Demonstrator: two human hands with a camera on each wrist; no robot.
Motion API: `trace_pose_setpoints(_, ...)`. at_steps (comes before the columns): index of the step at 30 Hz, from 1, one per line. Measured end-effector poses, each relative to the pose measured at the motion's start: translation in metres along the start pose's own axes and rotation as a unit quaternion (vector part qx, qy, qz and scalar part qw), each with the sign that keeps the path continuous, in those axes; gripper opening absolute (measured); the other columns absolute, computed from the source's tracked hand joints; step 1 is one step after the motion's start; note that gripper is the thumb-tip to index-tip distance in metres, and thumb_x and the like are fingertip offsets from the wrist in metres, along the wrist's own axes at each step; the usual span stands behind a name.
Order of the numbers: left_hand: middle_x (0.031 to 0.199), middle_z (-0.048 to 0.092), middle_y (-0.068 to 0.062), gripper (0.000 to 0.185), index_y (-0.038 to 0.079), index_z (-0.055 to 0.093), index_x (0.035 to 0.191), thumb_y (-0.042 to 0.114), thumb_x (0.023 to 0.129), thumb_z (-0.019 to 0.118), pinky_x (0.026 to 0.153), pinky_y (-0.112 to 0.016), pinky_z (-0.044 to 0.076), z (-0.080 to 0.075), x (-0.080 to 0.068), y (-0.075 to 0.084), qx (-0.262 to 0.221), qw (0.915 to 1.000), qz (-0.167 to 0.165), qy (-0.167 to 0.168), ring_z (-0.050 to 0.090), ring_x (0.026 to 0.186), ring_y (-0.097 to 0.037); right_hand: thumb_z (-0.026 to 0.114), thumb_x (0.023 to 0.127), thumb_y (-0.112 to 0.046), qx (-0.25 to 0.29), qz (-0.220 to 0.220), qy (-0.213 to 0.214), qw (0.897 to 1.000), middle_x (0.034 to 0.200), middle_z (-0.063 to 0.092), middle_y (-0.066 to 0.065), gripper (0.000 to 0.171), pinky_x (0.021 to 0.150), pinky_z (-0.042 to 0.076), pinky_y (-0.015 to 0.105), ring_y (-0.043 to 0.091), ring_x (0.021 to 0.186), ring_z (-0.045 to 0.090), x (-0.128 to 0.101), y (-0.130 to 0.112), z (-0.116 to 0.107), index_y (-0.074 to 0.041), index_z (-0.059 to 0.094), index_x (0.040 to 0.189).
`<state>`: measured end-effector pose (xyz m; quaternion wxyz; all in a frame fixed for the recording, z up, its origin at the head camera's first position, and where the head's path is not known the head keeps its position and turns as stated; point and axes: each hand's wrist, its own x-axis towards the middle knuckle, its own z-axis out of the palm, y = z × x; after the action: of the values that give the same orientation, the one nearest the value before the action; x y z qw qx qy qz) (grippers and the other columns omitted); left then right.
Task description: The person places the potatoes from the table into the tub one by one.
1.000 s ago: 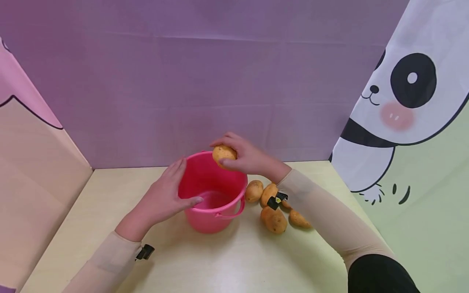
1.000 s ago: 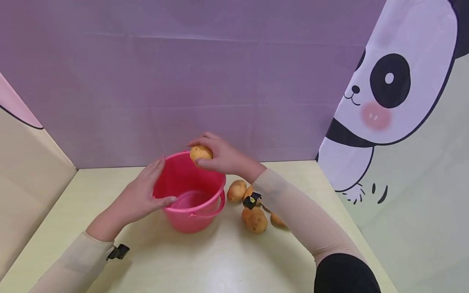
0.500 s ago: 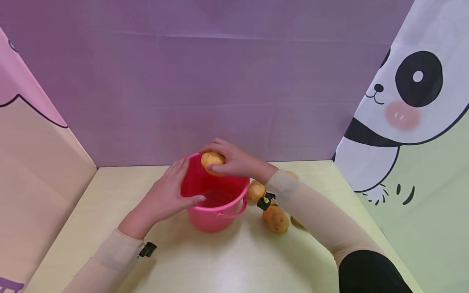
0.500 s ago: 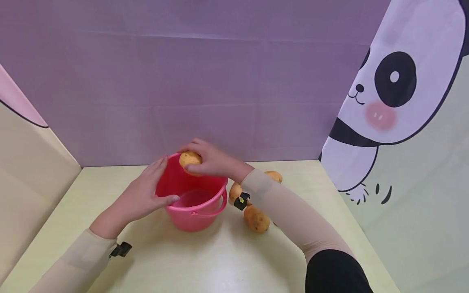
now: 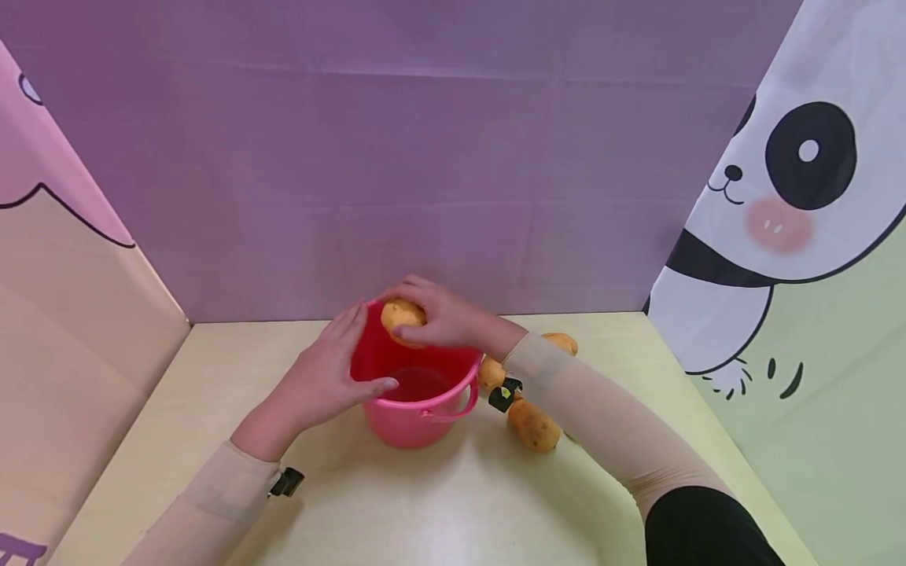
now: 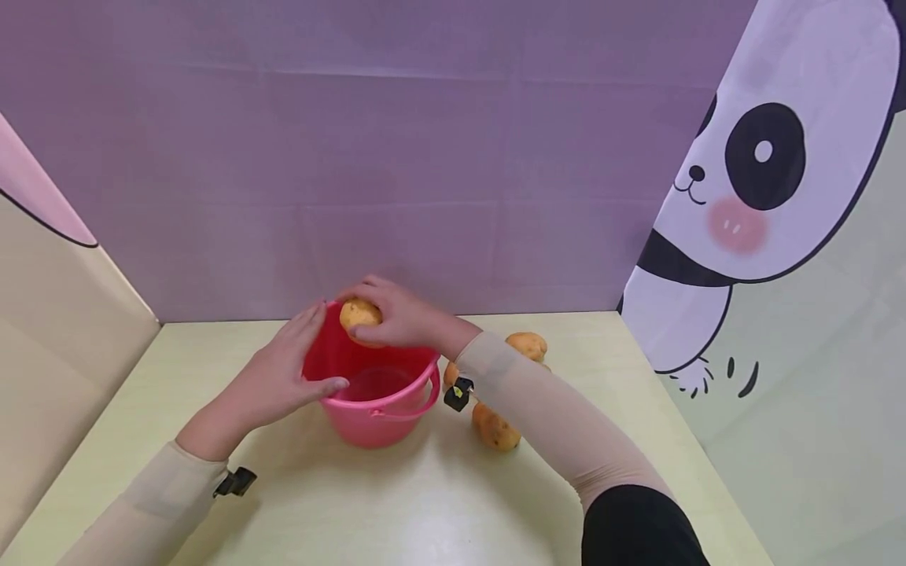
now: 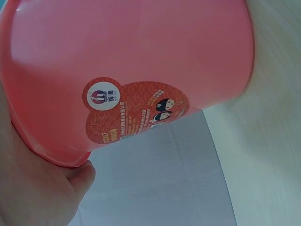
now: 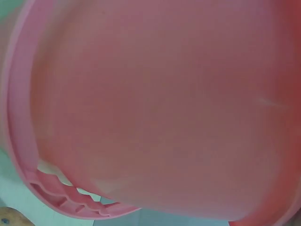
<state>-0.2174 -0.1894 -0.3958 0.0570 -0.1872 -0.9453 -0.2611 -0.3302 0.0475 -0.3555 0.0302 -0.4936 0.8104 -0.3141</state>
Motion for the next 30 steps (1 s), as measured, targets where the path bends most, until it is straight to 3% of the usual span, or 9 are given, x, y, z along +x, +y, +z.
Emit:
trace_pose_setpoints(8,0.183,0.016,-0.019,0.128,0.0,0.013,0.176,0.067,0.091,0.081,0.116,-0.071,0.046,0.0,0.001,0.0,-0.001,1.0,0.003,-0.001,0.018,0.167,-0.045,0.082,0.096,-0.024,-0.02,0.005,0.003,1.0,0.14,0.061,0.005,0.057,0.093,0.06,0.024,0.016,0.12,0.058,-0.001,0.004,0.004,-0.011,0.066,0.149)
trace_pose_setpoints(15,0.183,0.017,-0.019,0.128,0.001,0.014,0.176,0.063,0.089,0.085,0.111,-0.071,0.05,0.001,0.003,-0.002,-0.001,1.0,0.003,0.0,0.019,0.166,-0.046,0.085,0.095,-0.019,-0.032,0.017,0.012,0.999,0.145,0.059,0.007,0.06,0.106,0.061,0.041,0.024,0.133,0.058,-0.001,0.007,0.007,-0.011,0.064,0.151)
trace_pose_setpoints(20,0.182,0.019,-0.021,0.128,0.0,0.015,0.176,0.061,0.089,0.085,0.109,-0.072,0.052,0.0,0.003,-0.003,-0.003,1.0,0.008,0.003,0.022,0.165,-0.048,0.088,0.092,-0.015,-0.021,0.023,0.032,0.999,0.141,0.061,0.008,0.058,0.101,0.064,0.044,0.027,0.13,0.06,-0.002,0.007,0.007,-0.009,0.066,0.146)
trace_pose_setpoints(30,0.182,0.019,-0.02,0.13,0.002,0.014,0.177,0.064,0.088,0.086,0.104,-0.07,0.056,-0.001,0.005,-0.005,-0.003,1.0,0.003,0.004,0.025,0.163,-0.048,0.084,0.097,-0.009,0.005,0.004,0.113,0.994,0.13,0.066,0.01,0.04,0.09,0.065,0.034,0.026,0.115,0.066,-0.022,0.006,-0.011,-0.004,0.072,0.134)
